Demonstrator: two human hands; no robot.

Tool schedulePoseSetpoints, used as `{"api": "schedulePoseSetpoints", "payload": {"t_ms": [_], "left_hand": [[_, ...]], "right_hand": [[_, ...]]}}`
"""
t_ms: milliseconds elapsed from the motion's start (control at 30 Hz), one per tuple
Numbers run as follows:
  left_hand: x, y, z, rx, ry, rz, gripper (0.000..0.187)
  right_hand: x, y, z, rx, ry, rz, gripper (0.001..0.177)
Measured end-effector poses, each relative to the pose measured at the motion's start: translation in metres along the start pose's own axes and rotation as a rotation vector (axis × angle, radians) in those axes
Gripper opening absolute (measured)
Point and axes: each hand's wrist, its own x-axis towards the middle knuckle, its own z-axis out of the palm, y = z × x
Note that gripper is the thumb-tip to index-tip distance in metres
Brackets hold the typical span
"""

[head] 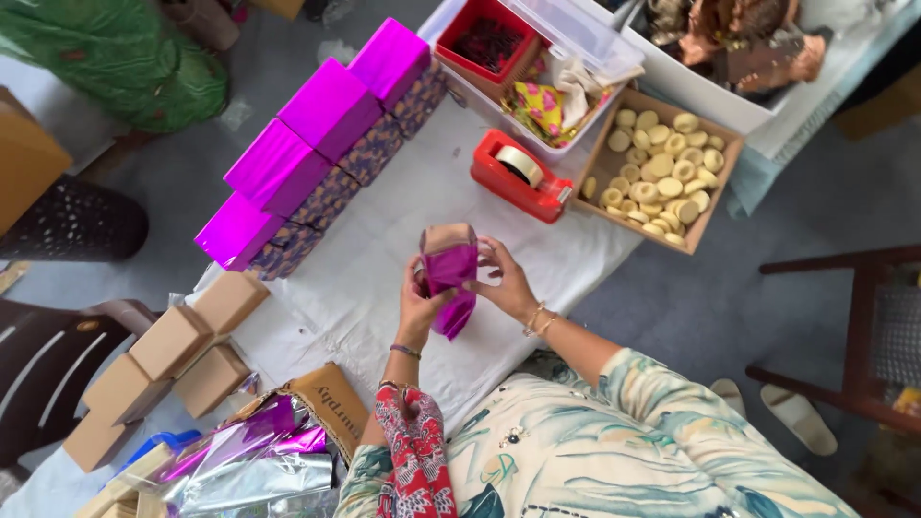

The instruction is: The person wipes a small cardboard box with a cloth, places a small wrapped item inside, and then wraps the box in shiny purple paper. They fold the paper edges and secure the package using tape from a dispenser.

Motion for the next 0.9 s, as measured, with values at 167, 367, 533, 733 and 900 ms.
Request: {"api": "schedulePoseSetpoints", "payload": {"t_ms": [167,367,533,733,900], "left_hand": [[-0.005,-0.017,-0.010,0.050,-0.072,0.080,0.057],[-0.027,0.032,0.011,0.022,-0.101,0.211,0.062],[-0.024,0.026,0.028,0.082,0.088,0.234,0.053],[-0.014,0.003,0.034,-0.055,0.328,0.268,0.037],[0.007,-0.035,0.019,-0.001,0.363,0.265,0.027]], "right_hand": [[0.016,-0.051,-0.012,-0.095,-0.210,-0.021,0.078],[0.017,-0.068,-0.010,-0.069,-0.323,0.047,0.055],[0.015,-0.094,0.000,-0.050,-0.344,-0.108,0.054],[0.028,-0.080,0.006,-0.157,-0.311,-0.040,0.050],[0.043,-0.057,0.009,-0.261,-0.346,0.012,0.049]]}}
